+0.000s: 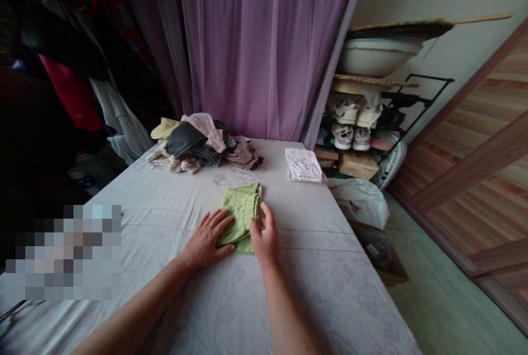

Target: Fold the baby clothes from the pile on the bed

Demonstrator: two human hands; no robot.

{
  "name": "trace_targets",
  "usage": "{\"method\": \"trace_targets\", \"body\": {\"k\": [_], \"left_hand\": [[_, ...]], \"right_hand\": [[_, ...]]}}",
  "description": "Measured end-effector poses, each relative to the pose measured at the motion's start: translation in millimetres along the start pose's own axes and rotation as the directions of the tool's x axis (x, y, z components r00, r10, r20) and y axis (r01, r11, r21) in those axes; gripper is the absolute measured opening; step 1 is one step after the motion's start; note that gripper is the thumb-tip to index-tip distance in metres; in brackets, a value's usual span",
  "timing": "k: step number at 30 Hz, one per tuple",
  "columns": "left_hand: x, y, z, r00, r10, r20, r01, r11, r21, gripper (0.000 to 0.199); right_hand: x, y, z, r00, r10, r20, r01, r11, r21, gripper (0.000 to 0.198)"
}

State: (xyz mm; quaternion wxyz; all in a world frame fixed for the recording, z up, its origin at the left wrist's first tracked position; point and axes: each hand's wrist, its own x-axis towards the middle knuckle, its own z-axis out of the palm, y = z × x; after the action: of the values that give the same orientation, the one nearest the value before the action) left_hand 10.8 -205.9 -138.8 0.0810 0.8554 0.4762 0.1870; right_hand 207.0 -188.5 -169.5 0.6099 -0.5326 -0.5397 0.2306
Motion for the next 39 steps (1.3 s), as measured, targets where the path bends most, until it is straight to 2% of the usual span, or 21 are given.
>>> {"method": "trace_targets", "body": {"k": [6, 11, 14, 17, 19, 20, 23, 25, 27, 29, 31, 32, 34, 35, 36, 37, 38, 39], "left_hand": [[5.3, 23.2, 0.7, 0.996, -0.086, 0.009, 0.086, 0.993, -0.085, 0.08], [22.3, 37.7, -4.0, 0.979, -0.193, -0.059, 0.185, 0.974, -0.129, 0.07], [28.5, 30.2, -9.2, 0.936, -0.343, -0.076, 0.318, 0.92, -0.229, 0.052], [29.9, 8.9, -16.4, 0.86, -0.475, -0.186, 0.376, 0.837, -0.399, 0.039], [28.5, -8.6, -23.3, 0.784, -0.568, -0.25, 0.36, 0.744, -0.563, 0.034], [26.9, -16.8, -27.3, 0.744, -0.622, -0.243, 0.349, 0.673, -0.652, 0.032], [18.1, -33.8, -39.1, 0.648, -0.755, -0.101, 0.318, 0.388, -0.865, 0.033], [9.4, -38.1, -43.5, 0.595, -0.804, -0.014, 0.286, 0.228, -0.931, 0.042], [0.0, -38.8, -43.4, 0.539, -0.842, 0.026, 0.267, 0.142, -0.953, 0.058], [-9.2, -39.4, -40.3, 0.497, -0.867, 0.042, 0.271, 0.108, -0.957, 0.075], [-17.3, -42.7, -37.2, 0.467, -0.884, 0.03, 0.309, 0.131, -0.942, 0.084], [-20.8, -45.6, -36.5, 0.454, -0.891, 0.0, 0.344, 0.175, -0.923, 0.084], [-25.9, -53.2, -37.2, 0.441, -0.888, -0.134, 0.437, 0.342, -0.832, 0.08], [-26.8, -57.0, -38.4, 0.46, -0.857, -0.232, 0.478, 0.458, -0.75, 0.076], [-26.1, -60.2, -39.7, 0.506, -0.798, -0.327, 0.498, 0.58, -0.645, 0.072], [-23.5, -62.3, -40.8, 0.578, -0.711, -0.4, 0.491, 0.695, -0.525, 0.065], [-18.8, -62.8, -41.4, 0.672, -0.601, -0.433, 0.451, 0.796, -0.404, 0.057], [-12.0, -61.8, -41.2, 0.772, -0.476, -0.42, 0.383, 0.877, -0.291, 0.049]], "right_hand": [[-4.9, -8.7, 13.4, 1.0, 0.016, 0.027, -0.02, 0.986, 0.163, 0.06], [-7.1, -28.9, 17.3, 0.976, 0.007, 0.215, -0.059, 0.97, 0.235, 0.057], [-6.5, -35.9, 18.1, 0.956, -0.01, 0.292, -0.066, 0.966, 0.251, 0.053], [-2.3, -34.2, 15.7, 0.957, 0.018, 0.29, -0.087, 0.97, 0.226, 0.048], [2.4, -28.6, 11.1, 0.967, 0.062, 0.246, -0.11, 0.976, 0.189, 0.043], [5.0, -24.9, 8.1, 0.973, 0.085, 0.217, -0.123, 0.978, 0.168, 0.041], [11.4, -14.0, -1.6, 0.981, 0.128, 0.144, -0.144, 0.984, 0.109, 0.039], [13.2, -9.5, -6.5, 0.983, 0.135, 0.128, -0.143, 0.988, 0.06, 0.039], [12.6, -8.9, -9.2, 0.98, 0.127, 0.154, -0.122, 0.992, -0.041, 0.038], [10.3, -11.9, -10.0, 0.975, 0.095, 0.203, -0.056, 0.98, -0.191, 0.036], [7.6, -16.7, -9.8, 0.966, 0.042, 0.257, 0.047, 0.942, -0.332, 0.033], [6.6, -19.1, -9.7, 0.959, 0.015, 0.283, 0.097, 0.92, -0.38, 0.033], [6.7, -22.3, -9.7, 0.948, -0.015, 0.317, 0.16, 0.885, -0.437, 0.032], [8.3, -22.9, -9.9, 0.945, -0.01, 0.326, 0.168, 0.872, -0.46, 0.032], [11.3, -23.0, -10.1, 0.945, 0.006, 0.328, 0.163, 0.859, -0.486, 0.032], [15.9, -22.5, -10.2, 0.946, 0.031, 0.324, 0.15, 0.842, -0.518, 0.032], [22.0, -21.5, -10.2, 0.947, 0.06, 0.315, 0.133, 0.822, -0.554, 0.031], [29.6, -20.3, -9.8, 0.948, 0.091, 0.304, 0.113, 0.797, -0.593, 0.03]]}}
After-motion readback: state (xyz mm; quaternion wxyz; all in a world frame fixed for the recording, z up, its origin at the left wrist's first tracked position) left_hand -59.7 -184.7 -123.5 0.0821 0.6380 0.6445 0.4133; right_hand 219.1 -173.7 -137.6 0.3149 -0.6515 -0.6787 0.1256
